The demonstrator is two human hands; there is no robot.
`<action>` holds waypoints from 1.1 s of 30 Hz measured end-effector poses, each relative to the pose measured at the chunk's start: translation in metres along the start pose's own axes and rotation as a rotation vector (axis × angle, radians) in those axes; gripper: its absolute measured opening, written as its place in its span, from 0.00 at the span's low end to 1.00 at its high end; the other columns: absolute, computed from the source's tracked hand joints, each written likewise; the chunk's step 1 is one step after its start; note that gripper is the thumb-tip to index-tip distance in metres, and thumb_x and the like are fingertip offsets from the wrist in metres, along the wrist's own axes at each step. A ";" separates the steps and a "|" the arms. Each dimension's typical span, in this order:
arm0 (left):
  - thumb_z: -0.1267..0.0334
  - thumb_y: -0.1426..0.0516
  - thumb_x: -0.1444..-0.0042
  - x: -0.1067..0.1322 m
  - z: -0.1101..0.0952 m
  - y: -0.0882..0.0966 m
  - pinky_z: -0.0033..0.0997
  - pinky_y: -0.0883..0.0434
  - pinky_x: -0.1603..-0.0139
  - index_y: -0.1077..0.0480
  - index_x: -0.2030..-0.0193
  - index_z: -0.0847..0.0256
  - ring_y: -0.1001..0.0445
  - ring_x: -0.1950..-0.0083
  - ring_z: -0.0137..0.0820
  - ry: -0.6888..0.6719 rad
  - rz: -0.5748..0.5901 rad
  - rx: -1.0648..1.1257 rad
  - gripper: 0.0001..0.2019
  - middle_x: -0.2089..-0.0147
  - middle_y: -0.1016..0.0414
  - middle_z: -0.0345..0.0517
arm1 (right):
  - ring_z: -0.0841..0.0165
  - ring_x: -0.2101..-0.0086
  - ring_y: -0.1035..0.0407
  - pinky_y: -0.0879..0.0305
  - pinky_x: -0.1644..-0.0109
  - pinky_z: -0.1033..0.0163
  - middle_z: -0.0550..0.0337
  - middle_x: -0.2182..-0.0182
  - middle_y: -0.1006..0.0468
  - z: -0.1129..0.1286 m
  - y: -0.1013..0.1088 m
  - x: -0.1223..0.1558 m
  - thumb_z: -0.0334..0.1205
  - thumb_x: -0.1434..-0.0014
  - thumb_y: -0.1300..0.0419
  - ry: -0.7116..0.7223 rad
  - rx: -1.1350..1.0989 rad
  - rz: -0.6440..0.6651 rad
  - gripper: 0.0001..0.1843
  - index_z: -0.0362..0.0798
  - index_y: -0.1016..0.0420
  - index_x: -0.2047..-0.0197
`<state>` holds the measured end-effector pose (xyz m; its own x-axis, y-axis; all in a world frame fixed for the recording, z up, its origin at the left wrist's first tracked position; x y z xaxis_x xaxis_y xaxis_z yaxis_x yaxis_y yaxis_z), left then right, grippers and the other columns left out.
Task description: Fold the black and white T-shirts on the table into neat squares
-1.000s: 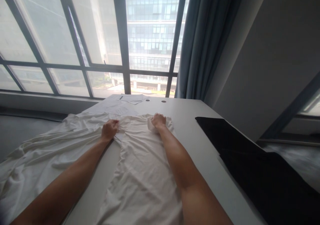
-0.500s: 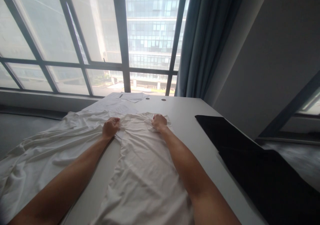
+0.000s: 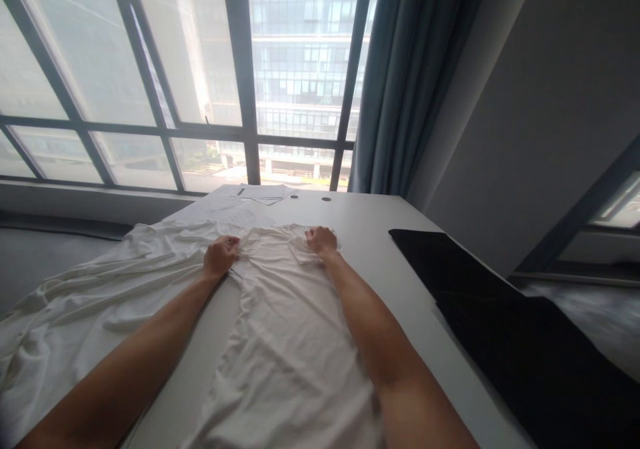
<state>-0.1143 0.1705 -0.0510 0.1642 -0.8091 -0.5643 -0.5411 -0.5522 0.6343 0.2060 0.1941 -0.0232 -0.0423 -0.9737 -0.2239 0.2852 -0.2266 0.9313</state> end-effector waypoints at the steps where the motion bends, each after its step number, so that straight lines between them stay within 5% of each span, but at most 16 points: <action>1: 0.64 0.45 0.42 0.000 0.000 0.000 0.33 0.28 0.50 0.22 0.57 0.59 0.22 0.52 0.41 0.003 0.003 0.003 0.11 0.52 0.19 0.50 | 0.64 0.55 0.25 0.34 0.55 0.66 0.52 0.54 0.19 -0.012 0.002 -0.005 0.46 0.34 0.45 -0.042 0.026 -0.033 0.16 0.52 0.18 0.54; 4: 0.65 0.45 0.43 0.000 0.001 -0.001 0.34 0.28 0.50 0.22 0.58 0.59 0.22 0.51 0.41 0.007 0.012 0.012 0.11 0.53 0.20 0.49 | 0.62 0.52 0.25 0.33 0.52 0.64 0.50 0.46 0.23 -0.042 -0.002 -0.020 0.42 0.38 0.41 -0.096 0.095 0.000 0.17 0.54 0.21 0.47; 8: 0.65 0.45 0.43 0.000 0.000 -0.001 0.35 0.27 0.50 0.22 0.58 0.58 0.22 0.52 0.41 0.004 0.011 0.017 0.10 0.53 0.20 0.49 | 0.59 0.53 0.25 0.31 0.51 0.60 0.48 0.52 0.20 -0.069 -0.011 -0.039 0.43 0.39 0.39 -0.168 0.094 0.087 0.13 0.52 0.17 0.53; 13: 0.64 0.47 0.41 0.001 -0.010 0.005 0.33 0.28 0.47 0.22 0.57 0.59 0.22 0.52 0.38 -0.080 -0.048 0.062 0.12 0.54 0.20 0.49 | 0.58 0.52 0.25 0.31 0.51 0.61 0.42 0.52 0.20 -0.086 0.000 -0.046 0.43 0.38 0.40 -0.290 0.033 -0.079 0.17 0.45 0.20 0.49; 16: 0.65 0.48 0.40 0.001 -0.021 0.007 0.30 0.30 0.44 0.22 0.55 0.60 0.23 0.50 0.35 -0.184 -0.059 0.130 0.13 0.53 0.20 0.49 | 0.57 0.49 0.27 0.33 0.48 0.58 0.40 0.49 0.22 -0.080 -0.005 -0.037 0.45 0.36 0.41 -0.259 0.046 -0.030 0.22 0.45 0.24 0.43; 19: 0.66 0.48 0.41 0.001 -0.022 0.006 0.29 0.30 0.43 0.22 0.54 0.60 0.23 0.49 0.34 -0.208 -0.052 0.162 0.14 0.53 0.20 0.49 | 0.55 0.44 0.32 0.38 0.41 0.52 0.40 0.45 0.26 -0.058 0.005 -0.019 0.43 0.33 0.46 -0.139 0.116 -0.121 0.20 0.46 0.25 0.42; 25: 0.66 0.46 0.44 -0.004 -0.024 0.009 0.30 0.28 0.45 0.22 0.51 0.61 0.23 0.53 0.35 -0.159 -0.047 0.175 0.17 0.50 0.20 0.50 | 0.59 0.48 0.31 0.39 0.43 0.58 0.51 0.49 0.22 -0.028 0.021 0.026 0.44 0.37 0.41 0.068 0.149 -0.004 0.12 0.51 0.18 0.56; 29: 0.68 0.44 0.47 -0.024 -0.049 -0.006 0.30 0.28 0.48 0.20 0.54 0.61 0.22 0.54 0.36 -0.044 0.052 0.197 0.16 0.52 0.18 0.51 | 0.62 0.53 0.27 0.35 0.51 0.63 0.55 0.53 0.19 -0.054 0.037 0.047 0.45 0.38 0.40 0.029 0.077 0.046 0.12 0.52 0.18 0.56; 33: 0.61 0.40 0.42 -0.046 -0.105 -0.045 0.37 0.27 0.50 0.23 0.49 0.65 0.23 0.52 0.40 0.029 0.293 0.332 0.16 0.53 0.20 0.51 | 0.64 0.56 0.25 0.34 0.55 0.66 0.56 0.56 0.17 -0.093 0.037 0.062 0.44 0.38 0.40 -0.041 -0.024 0.082 0.13 0.51 0.18 0.55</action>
<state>-0.0107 0.2113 0.0021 -0.0150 -0.9297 -0.3680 -0.8031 -0.2081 0.5583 0.3029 0.1276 -0.0297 -0.0570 -0.9893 -0.1345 0.3124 -0.1456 0.9387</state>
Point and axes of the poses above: each hand's wrist, its own x-axis away from the middle knuckle, its own y-axis out of the back of the hand, z = x × y, the point moved 8 cm from there along -x, towards the middle knuckle
